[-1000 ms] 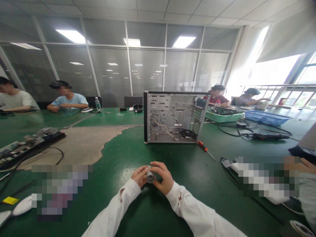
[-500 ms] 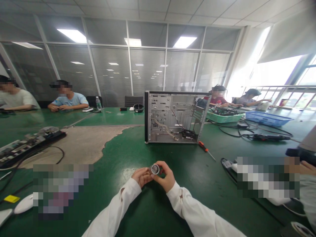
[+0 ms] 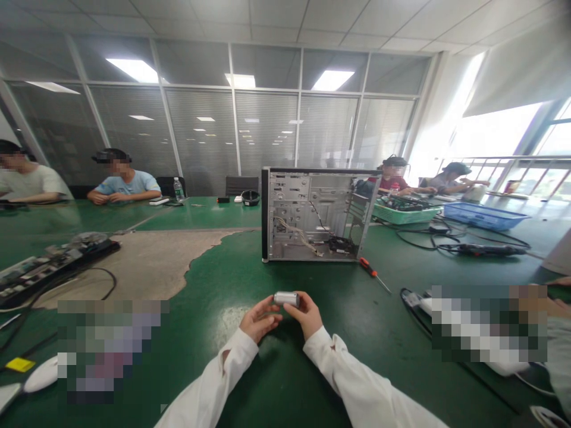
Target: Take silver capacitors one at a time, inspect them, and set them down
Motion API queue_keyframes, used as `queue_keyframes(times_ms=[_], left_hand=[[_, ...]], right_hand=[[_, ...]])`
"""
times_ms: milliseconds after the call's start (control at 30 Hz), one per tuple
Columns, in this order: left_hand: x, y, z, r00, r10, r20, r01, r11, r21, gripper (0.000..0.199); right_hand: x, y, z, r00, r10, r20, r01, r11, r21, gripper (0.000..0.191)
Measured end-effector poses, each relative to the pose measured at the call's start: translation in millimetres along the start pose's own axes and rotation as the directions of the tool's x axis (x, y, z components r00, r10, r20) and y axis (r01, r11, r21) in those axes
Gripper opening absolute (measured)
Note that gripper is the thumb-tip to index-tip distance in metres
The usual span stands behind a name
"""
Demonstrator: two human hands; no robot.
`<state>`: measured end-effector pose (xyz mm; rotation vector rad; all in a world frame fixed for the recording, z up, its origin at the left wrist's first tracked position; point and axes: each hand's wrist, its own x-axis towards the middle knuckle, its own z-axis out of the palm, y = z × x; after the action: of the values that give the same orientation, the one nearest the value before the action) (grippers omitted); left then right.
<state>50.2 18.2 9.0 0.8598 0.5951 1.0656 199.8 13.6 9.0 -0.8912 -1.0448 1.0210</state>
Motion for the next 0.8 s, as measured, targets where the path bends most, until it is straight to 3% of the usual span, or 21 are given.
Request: queue_keyframes(times_ms=[233, 433, 533, 633, 733, 800], left_hand=[[0.4, -3.7, 0.4, 0.992, 0.094, 0.083, -0.108, 0.975, 0.193, 0.062], [-3.9, -4.7, 4.6, 0.966, 0.164, 0.199, -0.23, 0.897, 0.377, 0.072], [-7.5, -6.6, 10.4, 0.947, 0.244, 0.208, -0.318, 0.796, 0.515, 0.075], [-11.7, -6.9, 17.9, 0.903, 0.361, 0.233, -0.419, 0.622, 0.661, 0.077], [-15.3, -4.4, 24.1, 0.858, 0.44, 0.266, -0.469, 0.461, 0.753, 0.078], [-16.7, -2.3, 26.7, 0.846, 0.465, 0.262, -0.467, 0.408, 0.784, 0.076]], right_hand=[[3.4, -4.9, 0.1, 0.979, 0.194, -0.06, -0.172, 0.948, 0.268, 0.039], [0.1, -16.0, 2.8, 0.914, 0.402, 0.045, -0.373, 0.795, 0.479, 0.029], [-2.1, -17.4, 3.3, 0.846, 0.515, 0.137, -0.503, 0.688, 0.523, 0.021], [-4.3, -17.7, 4.2, 0.762, 0.583, 0.282, -0.632, 0.574, 0.521, 0.018], [-6.3, -18.4, 6.5, 0.712, 0.592, 0.377, -0.699, 0.546, 0.462, 0.026], [-7.5, -19.9, 8.8, 0.692, 0.598, 0.404, -0.721, 0.549, 0.423, 0.029]])
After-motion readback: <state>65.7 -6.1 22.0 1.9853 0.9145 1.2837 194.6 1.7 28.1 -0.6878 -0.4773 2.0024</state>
